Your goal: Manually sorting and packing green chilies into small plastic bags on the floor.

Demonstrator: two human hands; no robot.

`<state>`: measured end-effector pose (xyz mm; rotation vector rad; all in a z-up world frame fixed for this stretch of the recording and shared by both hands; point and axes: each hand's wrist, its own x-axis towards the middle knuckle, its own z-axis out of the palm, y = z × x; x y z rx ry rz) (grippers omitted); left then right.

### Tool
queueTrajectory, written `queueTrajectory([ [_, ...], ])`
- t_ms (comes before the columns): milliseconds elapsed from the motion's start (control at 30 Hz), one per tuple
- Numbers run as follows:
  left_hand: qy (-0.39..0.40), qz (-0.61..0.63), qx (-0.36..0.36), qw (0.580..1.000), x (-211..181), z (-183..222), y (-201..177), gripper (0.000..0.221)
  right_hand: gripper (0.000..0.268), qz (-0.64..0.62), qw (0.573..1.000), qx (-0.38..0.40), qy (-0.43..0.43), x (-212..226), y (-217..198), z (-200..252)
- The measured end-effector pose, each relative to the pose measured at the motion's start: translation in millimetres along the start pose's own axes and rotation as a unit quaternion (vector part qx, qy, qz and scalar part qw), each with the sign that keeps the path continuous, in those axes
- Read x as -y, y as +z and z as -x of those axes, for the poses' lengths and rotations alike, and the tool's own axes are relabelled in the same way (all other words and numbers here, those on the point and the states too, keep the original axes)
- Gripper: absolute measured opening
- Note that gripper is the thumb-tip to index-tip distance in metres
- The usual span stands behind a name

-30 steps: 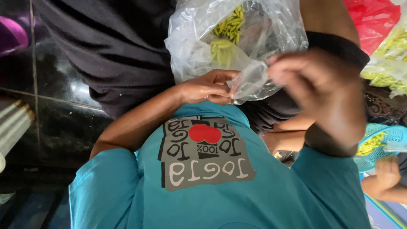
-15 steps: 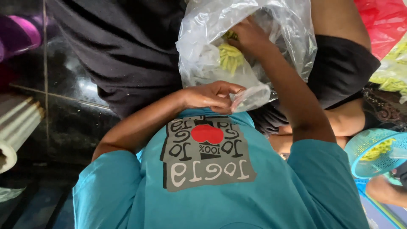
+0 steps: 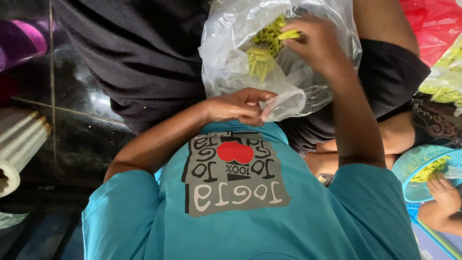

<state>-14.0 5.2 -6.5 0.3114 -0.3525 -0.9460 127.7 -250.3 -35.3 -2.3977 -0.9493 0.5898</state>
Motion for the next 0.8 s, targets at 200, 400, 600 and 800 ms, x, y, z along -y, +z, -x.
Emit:
queueTrajectory([
  [200, 0.017, -0.024, -0.021, 0.999, 4.3, -3.3, -8.5, 0.029, 0.019, -0.096, 0.995, -0.006, 0.031, 159.8, -136.2, 44.7],
  [400, 0.02, -0.027, -0.027, 0.999, 10.2, -7.6, -9.7, 0.029, 0.024, -0.121, 0.99, 0.062, -0.035, 191.6, -140.1, 70.9],
  [600, 0.046, 0.002, -0.028, 0.999, 15.9, -4.8, -10.6, 0.035, 0.037, -0.057, 0.993, 0.103, -0.01, 178.7, -102.0, 66.2],
  [800, 0.046, -0.02, -0.02, 0.999, 5.6, -6.8, -5.1, 0.024, 0.031, -0.018, 0.998, 0.063, 0.005, 195.4, -108.5, 65.0],
])
